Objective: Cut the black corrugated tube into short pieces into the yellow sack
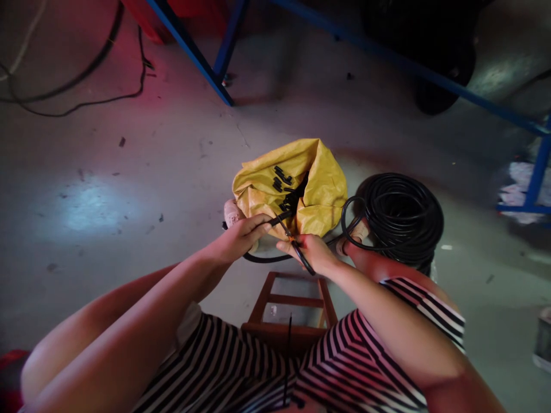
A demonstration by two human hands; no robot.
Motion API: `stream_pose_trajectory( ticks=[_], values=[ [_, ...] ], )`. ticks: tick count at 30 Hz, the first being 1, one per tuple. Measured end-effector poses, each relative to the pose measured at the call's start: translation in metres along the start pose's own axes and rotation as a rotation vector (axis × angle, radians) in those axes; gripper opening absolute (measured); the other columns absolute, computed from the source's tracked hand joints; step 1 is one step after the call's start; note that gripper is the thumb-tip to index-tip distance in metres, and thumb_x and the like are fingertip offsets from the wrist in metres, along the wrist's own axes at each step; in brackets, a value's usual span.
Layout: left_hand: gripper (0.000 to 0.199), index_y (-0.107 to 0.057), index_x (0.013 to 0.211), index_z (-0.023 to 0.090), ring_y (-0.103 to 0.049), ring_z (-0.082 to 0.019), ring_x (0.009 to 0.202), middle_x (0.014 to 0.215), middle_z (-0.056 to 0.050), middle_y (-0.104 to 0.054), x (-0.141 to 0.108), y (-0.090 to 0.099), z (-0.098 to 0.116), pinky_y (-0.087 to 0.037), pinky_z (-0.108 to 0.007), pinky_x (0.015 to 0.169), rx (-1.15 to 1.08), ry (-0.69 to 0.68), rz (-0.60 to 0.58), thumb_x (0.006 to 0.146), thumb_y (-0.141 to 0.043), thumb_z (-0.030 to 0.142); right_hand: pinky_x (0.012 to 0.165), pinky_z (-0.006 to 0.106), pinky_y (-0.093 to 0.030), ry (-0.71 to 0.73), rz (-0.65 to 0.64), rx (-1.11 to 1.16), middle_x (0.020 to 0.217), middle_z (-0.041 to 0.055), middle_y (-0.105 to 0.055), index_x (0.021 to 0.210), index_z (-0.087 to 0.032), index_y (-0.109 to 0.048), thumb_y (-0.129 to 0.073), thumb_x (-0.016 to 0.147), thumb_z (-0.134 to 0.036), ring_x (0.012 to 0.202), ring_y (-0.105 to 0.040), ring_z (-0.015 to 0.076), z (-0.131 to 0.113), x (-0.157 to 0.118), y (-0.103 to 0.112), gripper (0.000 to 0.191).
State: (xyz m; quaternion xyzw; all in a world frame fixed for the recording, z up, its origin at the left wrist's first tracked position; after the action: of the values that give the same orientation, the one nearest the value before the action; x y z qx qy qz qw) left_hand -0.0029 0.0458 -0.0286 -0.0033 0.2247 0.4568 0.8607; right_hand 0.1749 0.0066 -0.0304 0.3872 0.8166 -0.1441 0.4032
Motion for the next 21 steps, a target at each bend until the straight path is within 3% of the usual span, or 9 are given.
stream_pose_trajectory(
  ticks=[3, 6, 12, 16, 21],
  values=[
    [0.029, -0.062, 0.101, 0.018, -0.061, -0.02, 0.085, 0.092, -0.005, -0.067, -0.002, -0.007, 0.013, -0.049, -0.032, 0.08, 0.056, -0.013, -0.062, 0.1, -0.045, 0.041, 0.057, 0.025, -0.039, 0.125, -0.009, -0.094, 0.064, -0.0018, -0.055, 0.081, -0.019, -0.058, -0.052, 0.091, -0.073, 0.06, -0.055, 0.0146, -0.012, 0.0, 0.004, 0.056],
    [0.03, -0.061, 0.102, 0.018, -0.063, -0.02, 0.085, 0.093, -0.006, -0.069, -0.003, -0.01, 0.016, -0.05, -0.033, 0.08, 0.094, 0.015, -0.074, 0.1, -0.042, 0.041, 0.063, 0.026, -0.039, 0.15, 0.007, -0.173, 0.077, 0.0017, -0.061, 0.089, -0.018, -0.063, -0.052, 0.091, -0.072, 0.07, -0.058, 0.0165, -0.015, 0.002, 0.008, 0.055],
    [0.03, -0.061, 0.1, 0.018, -0.062, -0.019, 0.085, 0.092, -0.006, -0.069, -0.001, -0.005, 0.012, -0.051, -0.033, 0.081, 0.062, 0.001, -0.041, 0.1, -0.043, 0.042, 0.056, 0.026, -0.031, 0.09, 0.111, -0.248, 0.057, 0.0006, -0.054, 0.067, -0.019, -0.058, -0.057, 0.085, -0.076, 0.06, -0.051, 0.0156, -0.013, 0.005, 0.013, 0.06],
    [0.031, -0.06, 0.099, 0.018, -0.061, -0.02, 0.085, 0.091, -0.005, -0.067, 0.001, -0.004, 0.013, -0.05, -0.034, 0.08, 0.071, 0.006, -0.042, 0.1, -0.043, 0.044, 0.052, 0.025, -0.03, 0.112, 0.187, -0.034, 0.055, -0.0032, -0.049, 0.065, -0.02, -0.053, -0.064, 0.08, -0.075, 0.054, -0.045, 0.0124, -0.014, 0.005, 0.018, 0.059],
    [0.023, -0.052, 0.109, 0.019, -0.063, -0.021, 0.091, 0.101, -0.008, -0.066, -0.005, -0.015, 0.03, -0.051, -0.035, 0.083, 0.05, -0.018, -0.027, 0.1, -0.047, 0.04, 0.055, 0.026, -0.044, 0.165, 0.218, 0.297, 0.061, -0.0016, -0.058, 0.074, -0.018, -0.058, -0.077, 0.072, -0.067, 0.056, -0.055, 0.0127, -0.027, 0.003, 0.025, 0.053]
  ],
)
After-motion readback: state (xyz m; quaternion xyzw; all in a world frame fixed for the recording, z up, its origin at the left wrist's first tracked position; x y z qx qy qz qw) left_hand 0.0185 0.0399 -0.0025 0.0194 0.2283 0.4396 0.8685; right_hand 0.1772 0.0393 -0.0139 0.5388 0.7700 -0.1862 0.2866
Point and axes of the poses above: each hand's wrist, its own x-axis towards the middle knuckle, its own y-axis out of the back of the hand, z = x × y, the point moved 6 cm from there along x, towards the middle knuckle
